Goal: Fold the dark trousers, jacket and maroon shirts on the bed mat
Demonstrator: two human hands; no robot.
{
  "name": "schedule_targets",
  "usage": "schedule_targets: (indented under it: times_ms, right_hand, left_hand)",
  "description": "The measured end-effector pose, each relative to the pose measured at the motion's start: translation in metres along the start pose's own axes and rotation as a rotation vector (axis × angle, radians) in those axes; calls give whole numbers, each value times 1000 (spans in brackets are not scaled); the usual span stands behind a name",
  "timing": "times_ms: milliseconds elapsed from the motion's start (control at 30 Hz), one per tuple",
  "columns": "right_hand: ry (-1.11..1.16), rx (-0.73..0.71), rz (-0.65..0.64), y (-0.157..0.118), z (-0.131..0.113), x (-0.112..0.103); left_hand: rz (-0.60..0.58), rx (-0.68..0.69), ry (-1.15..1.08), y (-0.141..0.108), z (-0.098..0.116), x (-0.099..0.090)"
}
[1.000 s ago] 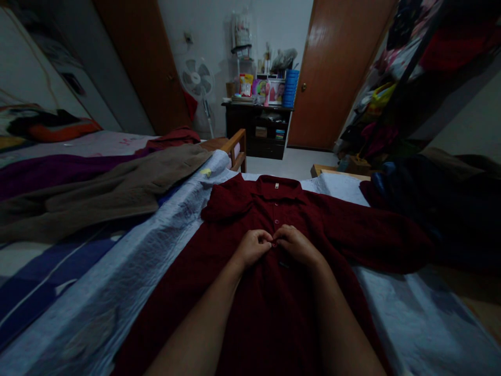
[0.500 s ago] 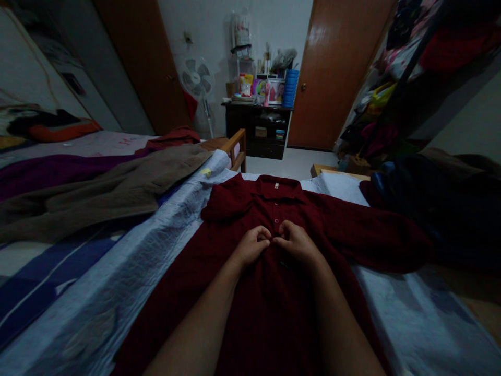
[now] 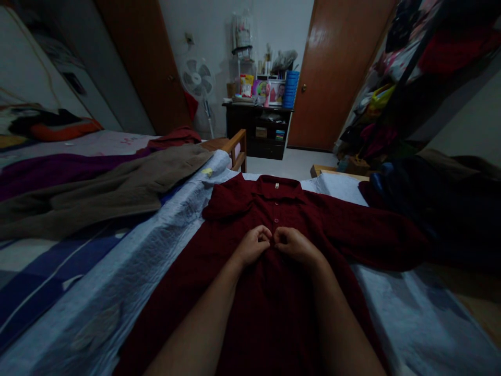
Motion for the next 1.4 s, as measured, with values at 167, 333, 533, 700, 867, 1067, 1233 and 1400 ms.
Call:
schedule_targets:
  times_ms: [167,333,533,700,867,1067,1233,1400]
  right_hand:
    - [140,9,85,4,8,-13]
    - [-82,-61,272,13,30,-14]
    - [-400,55,208,10,56,10]
    - [-537,90,208,8,53,13]
    - [-583,83,218,8,48,15]
    - [-501,103,228,9,50,7]
    - [-246,65,280,-3,30,-14]
    - [-142,-34,296,-38,-18,-22]
  left_hand:
    - [-36,63,151,-6,2,3]
    - [17,162,411,-9,8,5]
    - [47,251,566,-13,12,6]
    - [78,276,583,-16,13,5]
    - [48,289,647,-21,18,7]
    - [-50,318,796,-58,29,5]
    - [-109,361,783,-116,40,-1]
    - [-181,377,759,-155,32,-3]
Point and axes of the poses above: each hand's wrist, its own y-axis towards the middle knuckle, its own x-axis out of the palm, z = x × y, the point moved 10 cm from there along y, towards the middle knuckle, and after that the axes turned 12 degrees about z, right-handed, at the moved point
